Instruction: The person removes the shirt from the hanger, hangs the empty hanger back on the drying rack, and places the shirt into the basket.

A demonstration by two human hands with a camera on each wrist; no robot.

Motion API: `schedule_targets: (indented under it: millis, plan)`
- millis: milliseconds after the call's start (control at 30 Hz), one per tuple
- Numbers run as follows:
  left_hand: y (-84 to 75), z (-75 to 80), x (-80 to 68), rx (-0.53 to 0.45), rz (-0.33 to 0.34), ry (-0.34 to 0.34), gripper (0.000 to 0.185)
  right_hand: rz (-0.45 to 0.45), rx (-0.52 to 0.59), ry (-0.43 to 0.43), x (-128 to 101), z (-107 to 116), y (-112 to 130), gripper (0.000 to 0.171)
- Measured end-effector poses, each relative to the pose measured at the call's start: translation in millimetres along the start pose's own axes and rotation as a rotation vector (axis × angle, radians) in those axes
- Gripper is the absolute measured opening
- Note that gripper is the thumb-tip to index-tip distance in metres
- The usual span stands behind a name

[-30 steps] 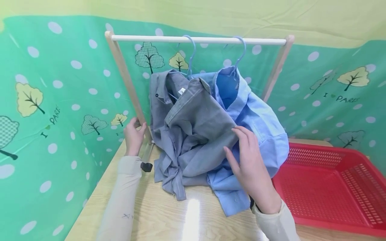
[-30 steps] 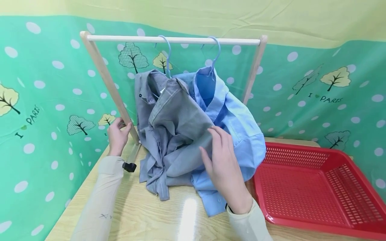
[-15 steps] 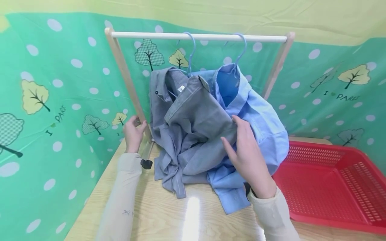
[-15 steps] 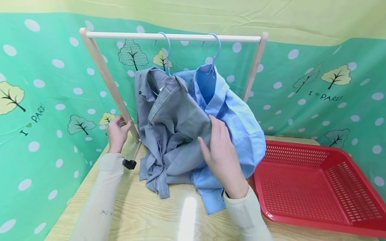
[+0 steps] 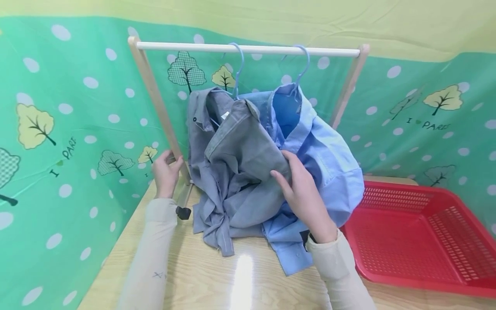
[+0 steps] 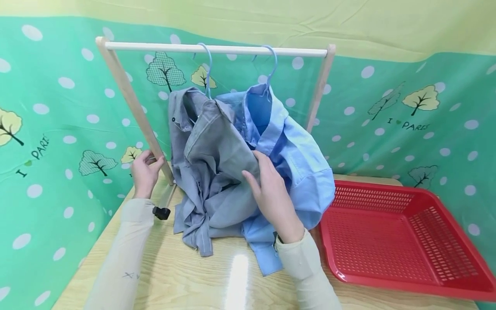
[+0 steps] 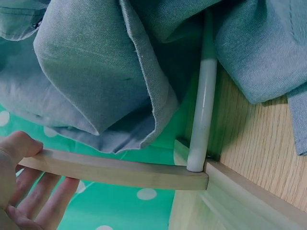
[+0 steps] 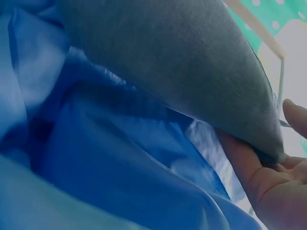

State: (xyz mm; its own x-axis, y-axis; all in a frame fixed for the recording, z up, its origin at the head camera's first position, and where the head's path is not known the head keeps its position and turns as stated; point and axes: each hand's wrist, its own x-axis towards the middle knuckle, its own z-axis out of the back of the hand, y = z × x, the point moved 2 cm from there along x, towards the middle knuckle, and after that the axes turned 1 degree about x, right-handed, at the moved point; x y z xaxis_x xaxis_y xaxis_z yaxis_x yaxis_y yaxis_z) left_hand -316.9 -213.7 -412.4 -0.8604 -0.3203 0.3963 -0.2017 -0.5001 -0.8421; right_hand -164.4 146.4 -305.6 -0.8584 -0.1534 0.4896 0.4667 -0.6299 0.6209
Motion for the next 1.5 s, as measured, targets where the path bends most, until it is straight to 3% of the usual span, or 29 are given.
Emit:
schedule_targets:
  millis: [233,467,967,1267,1500]
  plan:
    - [-2.3,-1.7,0.1,-0.003,-0.034,-0.01,0.024,0.014,0.121,-0.048,3,-4,-4,0.043]
    - [-3.0,-0.3,-1.9,-0.012,-0.02,-0.011,0.022,0.015,0.182,-0.094,7,-12,-8,0.038]
    - [-0.6,-1.8,-0.2,-0.002,-0.022,-0.012,0.02,0.029,0.324,-0.299,9,-18,-12,0.033]
    - [0.6,-1.0,0.5,0.005,-0.017,-0.007,0.02,0.035,0.395,-0.379,11,-19,-10,0.031]
    - [0.1,-0.2,1.0,-0.018,-0.015,-0.004,0.021,0.081,0.38,-0.492,12,-19,-7,0.029]
